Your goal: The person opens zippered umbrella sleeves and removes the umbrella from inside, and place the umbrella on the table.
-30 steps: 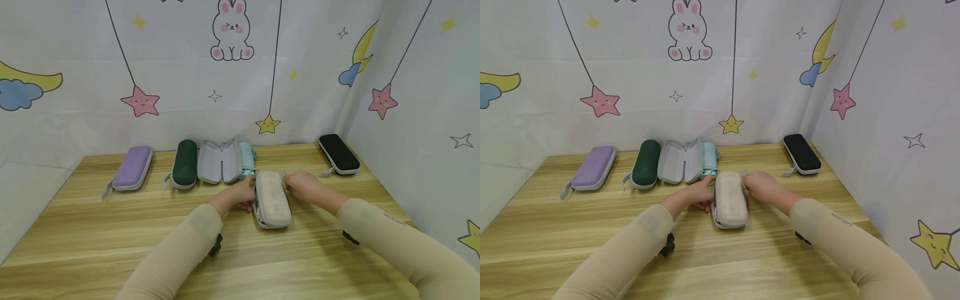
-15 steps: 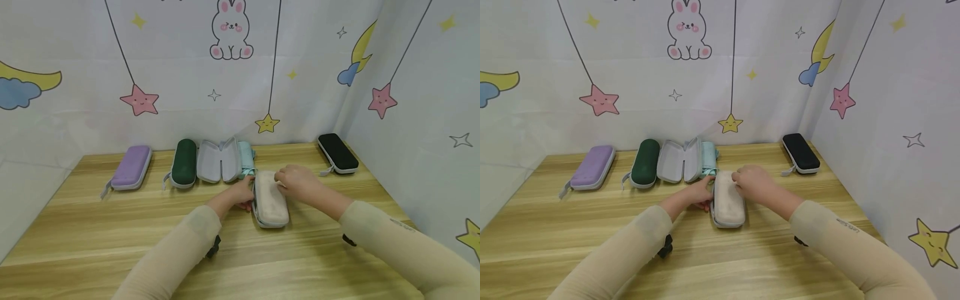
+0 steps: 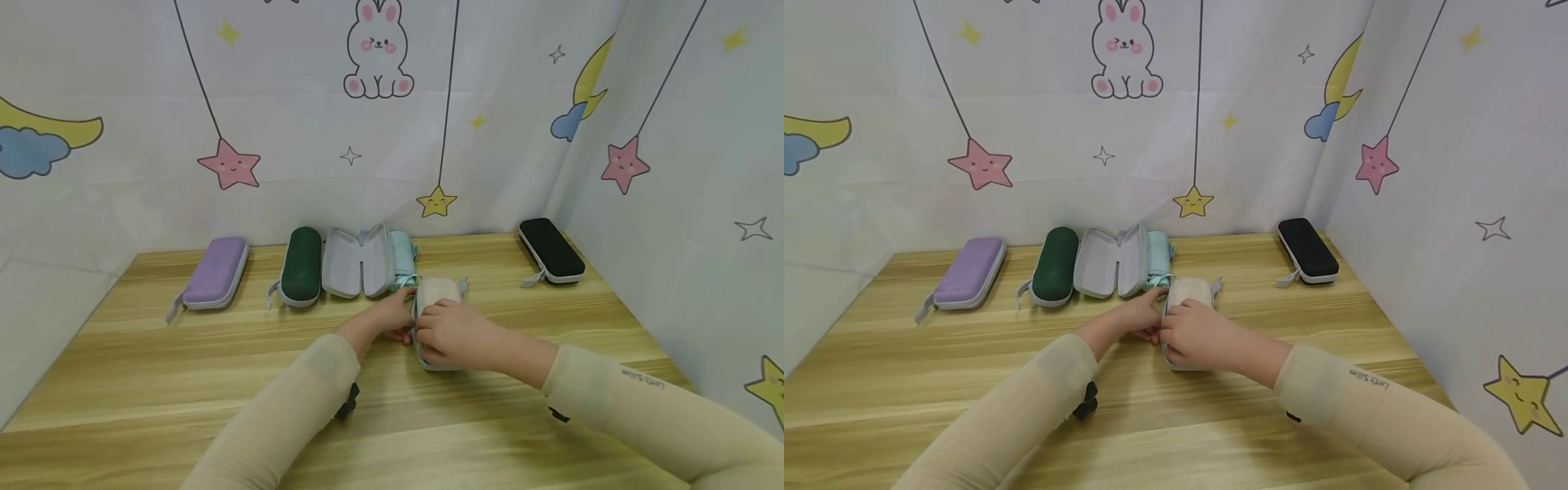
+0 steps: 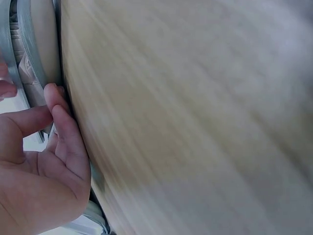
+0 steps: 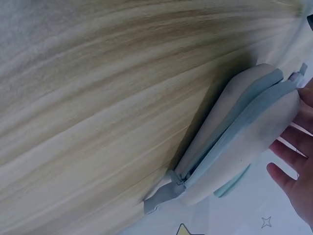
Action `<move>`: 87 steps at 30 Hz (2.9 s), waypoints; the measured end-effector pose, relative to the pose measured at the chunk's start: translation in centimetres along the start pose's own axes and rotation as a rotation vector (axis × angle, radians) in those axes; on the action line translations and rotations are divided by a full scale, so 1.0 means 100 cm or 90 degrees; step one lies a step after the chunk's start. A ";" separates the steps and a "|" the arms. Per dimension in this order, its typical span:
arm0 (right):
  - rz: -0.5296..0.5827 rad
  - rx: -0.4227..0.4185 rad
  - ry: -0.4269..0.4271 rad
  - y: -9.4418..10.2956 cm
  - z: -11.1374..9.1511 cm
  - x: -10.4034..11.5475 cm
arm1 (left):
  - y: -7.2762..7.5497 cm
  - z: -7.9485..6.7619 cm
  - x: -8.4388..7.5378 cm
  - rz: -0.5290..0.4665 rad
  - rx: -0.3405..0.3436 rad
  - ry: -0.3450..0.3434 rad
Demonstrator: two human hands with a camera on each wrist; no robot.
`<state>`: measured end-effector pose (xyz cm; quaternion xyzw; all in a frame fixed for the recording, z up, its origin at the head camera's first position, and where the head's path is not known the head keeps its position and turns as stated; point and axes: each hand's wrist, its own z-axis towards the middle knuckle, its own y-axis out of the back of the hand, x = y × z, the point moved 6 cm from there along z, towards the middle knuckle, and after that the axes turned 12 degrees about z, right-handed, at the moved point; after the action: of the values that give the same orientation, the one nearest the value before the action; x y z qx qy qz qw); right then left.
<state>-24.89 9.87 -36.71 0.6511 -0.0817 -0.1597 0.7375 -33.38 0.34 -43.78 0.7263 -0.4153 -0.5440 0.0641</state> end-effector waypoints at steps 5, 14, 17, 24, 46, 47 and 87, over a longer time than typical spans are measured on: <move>0.018 0.021 0.018 -0.006 -0.003 0.003 | -0.001 0.003 0.003 -0.004 -0.001 0.002; 0.032 -0.013 0.022 0.000 -0.012 -0.003 | 0.000 0.006 0.004 -0.003 0.003 0.002; 0.034 -0.035 0.026 0.005 -0.016 -0.004 | 0.000 0.003 0.002 -0.005 -0.001 -0.002; 0.056 -0.080 0.048 0.016 -0.025 -0.006 | -0.002 0.002 0.001 -0.001 -0.015 0.000; 0.118 0.014 -0.317 0.007 -0.034 -0.038 | -0.003 0.004 0.003 0.020 -0.026 0.001; 0.125 0.022 -0.343 0.004 -0.033 -0.039 | -0.003 0.003 0.003 0.021 -0.027 -0.001; 0.270 0.043 -0.555 -0.024 -0.029 -0.037 | -0.032 -0.031 -0.023 -0.089 -0.053 -0.036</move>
<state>-27.74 13.62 -39.16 0.5160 -0.5190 -0.2608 0.6296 -29.15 2.83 -42.62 0.7344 -0.3418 -0.5846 0.0443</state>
